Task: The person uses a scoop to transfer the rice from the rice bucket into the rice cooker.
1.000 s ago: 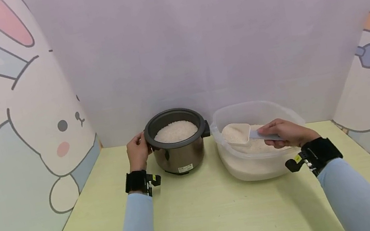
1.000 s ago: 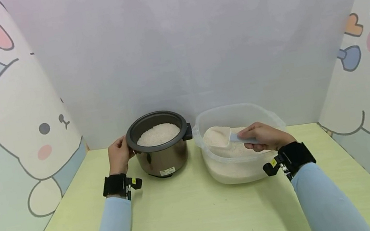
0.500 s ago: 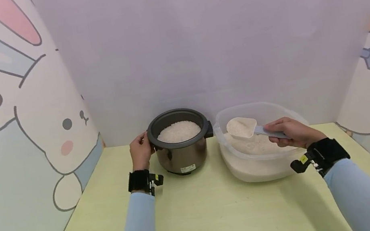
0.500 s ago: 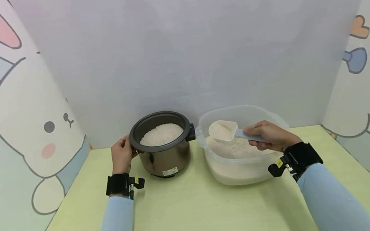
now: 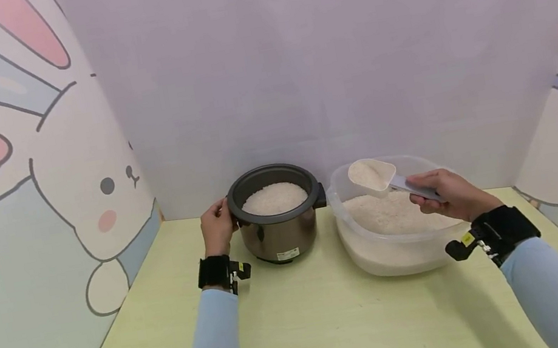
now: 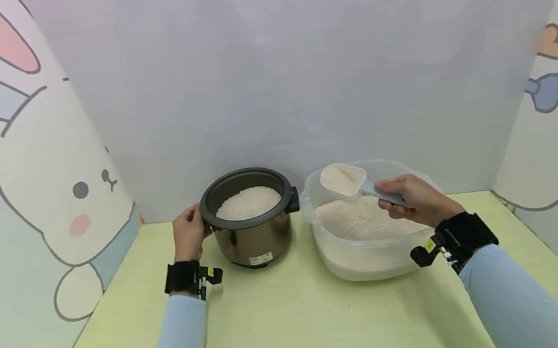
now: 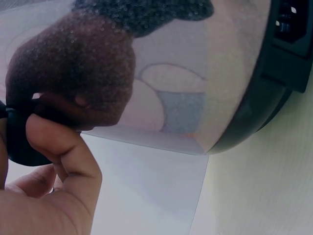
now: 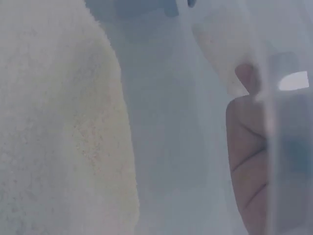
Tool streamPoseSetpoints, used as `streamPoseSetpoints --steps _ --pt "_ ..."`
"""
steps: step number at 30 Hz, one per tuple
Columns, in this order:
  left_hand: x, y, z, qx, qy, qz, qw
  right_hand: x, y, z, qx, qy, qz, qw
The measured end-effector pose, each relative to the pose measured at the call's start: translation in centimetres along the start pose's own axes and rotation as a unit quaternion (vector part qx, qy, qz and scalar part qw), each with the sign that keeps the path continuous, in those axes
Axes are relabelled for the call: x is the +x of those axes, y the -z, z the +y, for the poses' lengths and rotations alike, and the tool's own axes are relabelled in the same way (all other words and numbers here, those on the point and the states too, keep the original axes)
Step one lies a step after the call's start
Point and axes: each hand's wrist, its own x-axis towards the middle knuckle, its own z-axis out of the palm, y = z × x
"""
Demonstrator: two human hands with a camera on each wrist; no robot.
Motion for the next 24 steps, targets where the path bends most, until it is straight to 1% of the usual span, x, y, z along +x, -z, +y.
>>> streamPoseSetpoints --steps 5,10,13,18,24 --pt "0.0 -0.1 0.1 0.002 -0.001 0.002 1.0000 0.6 -1.3 -1.6 0.006 0.020 0.009 0.9997" --pt "0.1 -0.2 -0.1 0.006 0.003 0.002 1.0000 1.5 -3.1 -3.4 0.029 0.040 -0.009 0.9987" --pt "0.2 -0.2 -0.1 0.006 0.003 0.001 1.0000 2.2 -4.1 -4.3 0.024 0.043 -0.010 0.9987" --pt "0.3 -0.4 -0.1 0.005 -0.006 0.008 0.9999 3.7 -6.0 -5.5 -0.006 0.033 0.018 0.9993" --pt "0.2 -0.7 -0.2 0.002 -0.012 0.007 0.9999 5.5 -8.1 -5.9 -0.035 0.035 0.048 0.9976"
